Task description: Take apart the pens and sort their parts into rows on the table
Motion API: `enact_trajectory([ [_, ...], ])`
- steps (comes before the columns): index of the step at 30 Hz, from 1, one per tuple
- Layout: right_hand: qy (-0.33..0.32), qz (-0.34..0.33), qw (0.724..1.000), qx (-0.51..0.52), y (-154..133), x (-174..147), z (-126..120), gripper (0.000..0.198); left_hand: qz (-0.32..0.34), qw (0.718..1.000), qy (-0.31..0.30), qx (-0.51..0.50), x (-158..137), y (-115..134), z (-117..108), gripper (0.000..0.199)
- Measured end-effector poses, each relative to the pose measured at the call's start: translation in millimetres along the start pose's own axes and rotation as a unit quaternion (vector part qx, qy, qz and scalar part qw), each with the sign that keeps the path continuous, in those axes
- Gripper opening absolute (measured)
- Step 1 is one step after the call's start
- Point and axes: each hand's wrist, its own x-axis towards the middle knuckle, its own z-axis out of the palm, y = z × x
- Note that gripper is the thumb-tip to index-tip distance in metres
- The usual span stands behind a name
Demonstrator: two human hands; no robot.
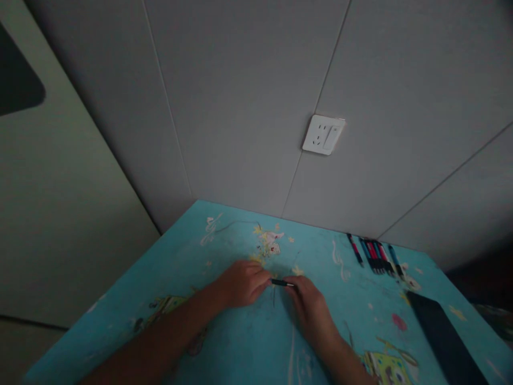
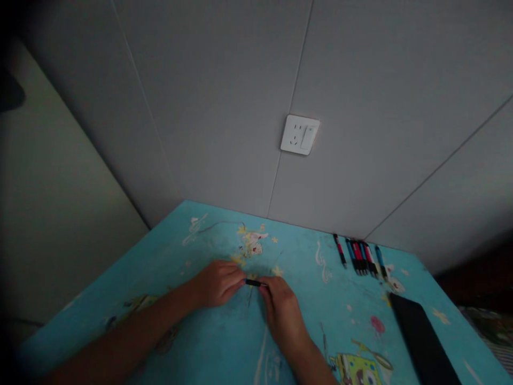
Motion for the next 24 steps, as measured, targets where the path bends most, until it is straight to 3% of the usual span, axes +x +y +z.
enact_trajectory([
  [6, 0.020, -0.002, 0.999, 0.040, 2.1, -1.0, 9.0, 0.020, -0.012, 1.000, -0.006, 0.013, -1.8, -6.4, 2.5, 0.037],
  [12, 0.047, -0.033, 0.997, 0.047, -1.4, 3.4, 13.1, 0.021, 0.009, 0.997, 0.040, 0.067, -0.7, -15.0, 13.0, 0.038],
  [18, 0.018, 0.019, 0.997, 0.078, -0.6, 3.9, 18.0, 0.025, 0.018, 0.995, 0.038, 0.086, -0.8, -9.2, 12.9, 0.037],
  [24, 0.095, 0.023, 0.994, 0.045, 8.0, 8.0, 8.1, 0.019, -0.038, 0.995, 0.047, 0.075, -0.8, -10.8, 11.9, 0.036],
])
